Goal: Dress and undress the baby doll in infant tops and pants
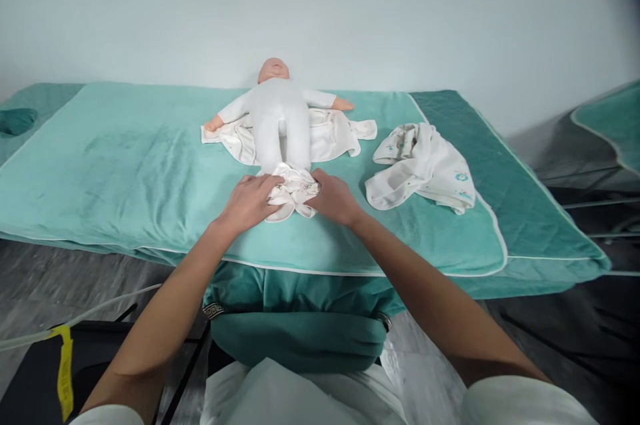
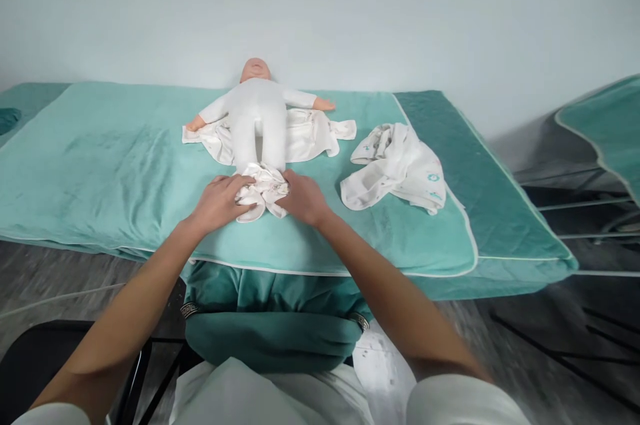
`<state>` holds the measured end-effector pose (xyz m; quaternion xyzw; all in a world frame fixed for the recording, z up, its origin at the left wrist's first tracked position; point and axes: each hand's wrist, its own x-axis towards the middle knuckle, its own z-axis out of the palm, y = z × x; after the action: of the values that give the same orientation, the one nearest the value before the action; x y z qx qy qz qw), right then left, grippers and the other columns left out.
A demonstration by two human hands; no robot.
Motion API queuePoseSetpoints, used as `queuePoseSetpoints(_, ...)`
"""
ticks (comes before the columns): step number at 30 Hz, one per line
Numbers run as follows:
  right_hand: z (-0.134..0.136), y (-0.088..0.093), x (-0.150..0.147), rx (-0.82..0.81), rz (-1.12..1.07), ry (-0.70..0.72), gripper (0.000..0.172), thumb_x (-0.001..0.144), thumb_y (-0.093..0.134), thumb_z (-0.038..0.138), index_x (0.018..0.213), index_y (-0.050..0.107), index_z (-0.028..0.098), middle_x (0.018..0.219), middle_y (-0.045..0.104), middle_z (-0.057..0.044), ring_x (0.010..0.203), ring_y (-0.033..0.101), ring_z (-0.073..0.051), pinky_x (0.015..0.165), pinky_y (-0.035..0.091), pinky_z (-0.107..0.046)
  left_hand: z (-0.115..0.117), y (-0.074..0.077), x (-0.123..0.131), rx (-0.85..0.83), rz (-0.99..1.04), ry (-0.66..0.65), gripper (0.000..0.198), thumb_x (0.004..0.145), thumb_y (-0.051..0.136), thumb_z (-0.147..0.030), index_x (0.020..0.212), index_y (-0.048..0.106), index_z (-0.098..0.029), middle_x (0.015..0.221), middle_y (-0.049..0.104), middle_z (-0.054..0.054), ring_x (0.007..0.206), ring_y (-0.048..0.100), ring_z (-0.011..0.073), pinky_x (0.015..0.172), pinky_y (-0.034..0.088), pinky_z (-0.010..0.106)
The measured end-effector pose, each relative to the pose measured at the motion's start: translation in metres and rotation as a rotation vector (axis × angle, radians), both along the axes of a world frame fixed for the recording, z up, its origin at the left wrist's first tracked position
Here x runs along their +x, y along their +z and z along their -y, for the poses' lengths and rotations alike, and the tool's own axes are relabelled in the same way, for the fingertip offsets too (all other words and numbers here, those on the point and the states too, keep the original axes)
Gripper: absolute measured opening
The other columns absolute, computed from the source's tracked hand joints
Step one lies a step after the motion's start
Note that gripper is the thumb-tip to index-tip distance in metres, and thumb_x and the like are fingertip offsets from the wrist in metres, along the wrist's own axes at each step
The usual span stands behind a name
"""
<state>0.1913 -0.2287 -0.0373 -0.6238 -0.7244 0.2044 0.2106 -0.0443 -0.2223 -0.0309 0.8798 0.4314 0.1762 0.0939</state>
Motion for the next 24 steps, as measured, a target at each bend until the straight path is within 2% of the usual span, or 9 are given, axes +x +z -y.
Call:
queuePoseSetpoints(3,-0.003,0.006,-0.003,-0.026,-0.046,-0.031,0.025,0.077,0.067,0.042,0.091,0.062,0.023,0.086,0.074,-0.007,0.078,0.066,-0.027,0.065,0.038,-0.031,-0.002,0.010,-0.001,-0.126,0.076,0.069,0.040,0.088,0.066,-0.022,0.127,0.064,-0.028,0.125,0.076,0.004,0.110,0.070,0.0301,0.096,0.044,0.040)
queuePoseSetpoints(7,-0.014,0.030,0.001,-0.194,-0.180,0.074,0.023,0.071,0.074,0.042,0.080,0.067,0.022,0.085,0.075,-0.003,0.079,0.067,-0.025,0.065,0.043,-0.030,-0.010,0.035,-0.007,-0.382,0.193,0.122,0.036,0.083,0.074,-0.038,0.117,0.068,-0.029,0.111,0.077,0.001,0.099,0.070,0.0283,0.082,0.048,0.035)
queuePoseSetpoints(10,-0.025,0.054,0.011,-0.413,-0.296,0.197,0.025,0.068,0.079,0.043,0.082,0.074,0.022,0.087,0.077,-0.001,0.077,0.067,-0.023,0.064,0.046,-0.030,-0.018,0.059,-0.015,-0.586,0.265,-0.043,0.041,0.083,0.073,-0.051,0.114,0.069,-0.025,0.112,0.075,0.003,0.099,0.068,0.0251,0.081,0.050,0.031)
queuePoseSetpoints(13,-0.035,0.078,0.019,-0.580,-0.444,0.327,0.032,0.072,0.080,0.049,0.088,0.076,0.022,0.093,0.077,-0.004,0.080,0.068,-0.022,0.065,0.048,-0.030,-0.025,0.087,-0.022,-0.737,0.242,-0.224,0.042,0.086,0.068,-0.054,0.114,0.071,-0.024,0.118,0.073,0.006,0.106,0.067,0.0246,0.084,0.052,0.030)
queuePoseSetpoints(15,-0.039,0.095,0.022,-0.646,-0.532,0.418,0.042,0.073,0.080,0.057,0.091,0.076,0.019,0.090,0.076,-0.007,0.077,0.067,-0.022,0.064,0.048,-0.030,-0.029,0.107,-0.025,-0.730,0.219,-0.219,0.040,0.088,0.064,-0.057,0.108,0.073,-0.023,0.112,0.074,0.007,0.103,0.067,0.0247,0.082,0.052,0.030)
queuePoseSetpoints(17,-0.043,0.114,0.022,-0.672,-0.558,0.498,0.055,0.073,0.078,0.067,0.095,0.076,0.017,0.086,0.074,-0.008,0.075,0.066,-0.022,0.062,0.048,-0.031,-0.034,0.123,-0.028,-0.677,0.207,-0.149,0.039,0.087,0.065,-0.059,0.097,0.074,-0.023,0.100,0.074,0.006,0.096,0.067,0.0244,0.077,0.052,0.030)
queuePoseSetpoints(20,-0.053,0.143,0.022,-0.631,-0.432,0.551,0.064,0.070,0.075,0.078,0.089,0.074,0.016,0.082,0.071,-0.008,0.075,0.065,-0.022,0.062,0.048,-0.032,-0.047,0.140,-0.035,-0.555,0.236,-0.028,0.035,0.081,0.072,-0.057,0.082,0.071,-0.022,0.082,0.069,0.004,0.088,0.065,0.0233,0.073,0.050,0.029)
queuePoseSetpoints(22,-0.069,0.158,0.024,-0.505,-0.306,0.498,0.060,0.070,0.078,0.076,0.082,0.072,0.017,0.080,0.069,-0.006,0.077,0.066,-0.022,0.065,0.049,-0.033,-0.062,0.145,-0.042,-0.437,0.302,0.068,0.033,0.078,0.075,-0.053,0.077,0.068,-0.021,0.074,0.064,0.002,0.084,0.064,0.0223,0.072,0.049,0.028)
queuePoseSetpoints(24,-0.094,0.166,0.026,-0.261,-0.232,0.367,0.055,0.072,0.079,0.072,0.080,0.069,0.018,0.081,0.067,-0.003,0.083,0.068,-0.022,0.070,0.051,-0.033,-0.079,0.149,-0.050,-0.278,0.400,0.198,0.031,0.078,0.075,-0.049,0.076,0.066,-0.019,0.074,0.060,0.002,0.084,0.064,0.0218,0.072,0.049,0.028)
